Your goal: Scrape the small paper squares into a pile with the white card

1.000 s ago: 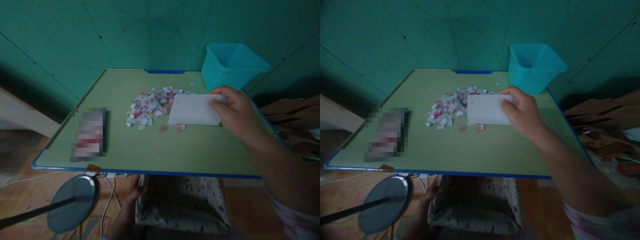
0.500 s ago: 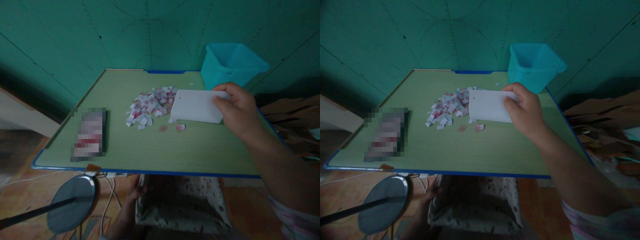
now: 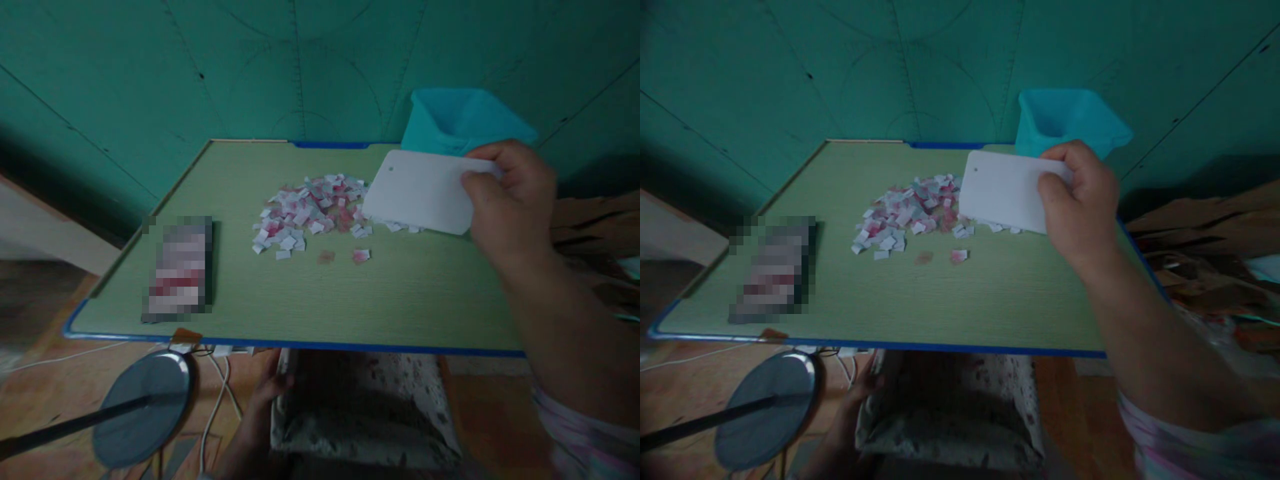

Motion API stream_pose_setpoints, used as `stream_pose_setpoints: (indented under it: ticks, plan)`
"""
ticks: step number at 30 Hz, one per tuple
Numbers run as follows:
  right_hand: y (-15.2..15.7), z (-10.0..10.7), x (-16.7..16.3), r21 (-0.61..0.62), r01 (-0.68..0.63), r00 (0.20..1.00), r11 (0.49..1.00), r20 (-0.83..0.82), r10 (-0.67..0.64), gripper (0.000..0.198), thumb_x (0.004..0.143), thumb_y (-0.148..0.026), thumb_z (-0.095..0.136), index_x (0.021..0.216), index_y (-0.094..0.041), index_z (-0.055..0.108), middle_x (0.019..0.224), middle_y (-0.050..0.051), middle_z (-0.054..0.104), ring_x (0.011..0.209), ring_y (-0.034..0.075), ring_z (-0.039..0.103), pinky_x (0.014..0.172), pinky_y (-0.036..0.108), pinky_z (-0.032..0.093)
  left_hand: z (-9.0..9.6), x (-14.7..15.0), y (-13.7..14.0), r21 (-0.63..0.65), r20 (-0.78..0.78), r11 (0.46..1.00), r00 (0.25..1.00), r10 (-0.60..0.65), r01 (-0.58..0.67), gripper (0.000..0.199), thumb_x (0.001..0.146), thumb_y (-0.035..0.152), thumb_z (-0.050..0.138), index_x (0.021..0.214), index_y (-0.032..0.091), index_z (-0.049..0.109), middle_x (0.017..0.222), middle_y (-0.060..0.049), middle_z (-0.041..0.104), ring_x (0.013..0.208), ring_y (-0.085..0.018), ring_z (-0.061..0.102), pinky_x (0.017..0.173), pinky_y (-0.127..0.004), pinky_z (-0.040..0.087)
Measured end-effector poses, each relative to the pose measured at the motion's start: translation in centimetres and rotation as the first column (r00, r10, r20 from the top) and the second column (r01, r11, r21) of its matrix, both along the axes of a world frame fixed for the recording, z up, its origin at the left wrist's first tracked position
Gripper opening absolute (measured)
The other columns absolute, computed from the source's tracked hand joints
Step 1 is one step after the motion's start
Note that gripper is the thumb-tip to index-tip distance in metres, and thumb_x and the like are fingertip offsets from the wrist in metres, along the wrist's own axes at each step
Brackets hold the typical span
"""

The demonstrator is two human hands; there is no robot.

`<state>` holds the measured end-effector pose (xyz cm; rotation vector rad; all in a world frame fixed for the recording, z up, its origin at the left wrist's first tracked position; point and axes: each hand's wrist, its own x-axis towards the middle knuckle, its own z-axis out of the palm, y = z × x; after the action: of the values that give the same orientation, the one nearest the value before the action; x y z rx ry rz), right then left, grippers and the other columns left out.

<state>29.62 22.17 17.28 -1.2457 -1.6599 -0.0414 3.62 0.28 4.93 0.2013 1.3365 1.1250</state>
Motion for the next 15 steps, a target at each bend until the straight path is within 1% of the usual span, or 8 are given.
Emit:
stream_pose_setpoints:
  ticks: [2,4,7,9,11,13,15]
  plan:
    - [-0.5,-0.1,-0.6,-0.033,-0.026,0.998,0.999,0.05,0.027,0.02,0.068,-0.013,0.048,0.083,-0.016,0.061,0.07,-0.003,0.056,0.063,0.008,0.048,0.055,0.023,0.033,-0.1,0.0,0.0,-0.003,-0.001,1.0,1.0,0.014,-0.014,0.048,0.058,0.018,0.063,0.105,0.023,0.061,0.118,0.002,0.061,0.127,-0.025,0.029,0.1,-0.034,0.033]
    - [-0.8,-0.1,-1.1,-0.066,-0.03,0.993,0.997,0.11,0.037,0.019,0.068,-0.013,0.048,0.08,-0.017,0.061,0.068,-0.003,0.057,0.063,0.009,0.049,0.055,0.023,0.033,-0.3,-0.1,0.1,-0.003,-0.015,1.0,1.0,0.027,-0.027,0.048,0.053,0.016,0.065,0.1,0.024,0.063,0.113,0.001,0.064,0.126,-0.027,0.03,0.098,-0.036,0.036]
    - [-0.8,0.0,-1.0,-0.065,0.033,0.987,0.997,0.16,-0.023,0.02,0.067,-0.013,0.046,0.078,-0.017,0.062,0.067,-0.003,0.057,0.062,0.009,0.049,0.055,0.023,0.033,-0.7,-0.3,0.2,-0.011,-0.017,1.0,0.999,0.027,-0.027,0.047,0.051,0.013,0.066,0.096,0.024,0.065,0.108,0.001,0.067,0.124,-0.028,0.035,0.097,-0.038,0.037]
    - [-0.5,0.2,-0.5,-0.036,0.09,0.986,0.995,0.146,-0.083,0.021,0.067,-0.014,0.045,0.078,-0.016,0.062,0.066,-0.002,0.057,0.06,0.009,0.048,0.053,0.023,0.031,-0.7,-0.3,0.1,-0.017,-0.021,0.999,0.999,0.038,-0.038,0.046,0.052,0.014,0.065,0.097,0.023,0.065,0.109,0.001,0.067,0.124,-0.028,0.035,0.097,-0.037,0.037]
    - [-0.2,0.3,-0.1,-0.015,0.119,0.987,0.993,0.113,-0.116,0.021,0.066,-0.014,0.044,0.077,-0.016,0.062,0.065,-0.002,0.056,0.058,0.008,0.046,0.052,0.022,0.03,-0.5,-0.1,0.0,-0.017,-0.027,0.999,0.999,0.046,-0.046,0.048,0.052,0.015,0.064,0.1,0.023,0.064,0.11,0.001,0.066,0.124,-0.028,0.035,0.097,-0.037,0.037]
    - [-0.2,0.3,-0.1,-0.021,0.11,0.99,0.994,0.088,-0.108,0.021,0.066,-0.013,0.044,0.076,-0.016,0.062,0.064,-0.002,0.055,0.057,0.008,0.045,0.051,0.022,0.029,-0.3,0.0,0.0,-0.018,-0.019,0.999,0.999,0.042,-0.042,0.05,0.052,0.015,0.064,0.102,0.024,0.063,0.112,0.001,0.065,0.123,-0.029,0.036,0.096,-0.038,0.038]
    - [-0.4,0.3,-0.4,-0.049,0.074,0.993,0.996,0.092,-0.069,0.021,0.066,-0.013,0.045,0.077,-0.016,0.062,0.064,-0.002,0.055,0.057,0.008,0.045,0.051,0.022,0.03,-0.4,0.0,0.0,-0.022,-0.011,0.999,0.999,0.04,-0.041,0.05,0.053,0.015,0.064,0.102,0.024,0.063,0.113,0.001,0.064,0.123,-0.029,0.037,0.095,-0.038,0.038]
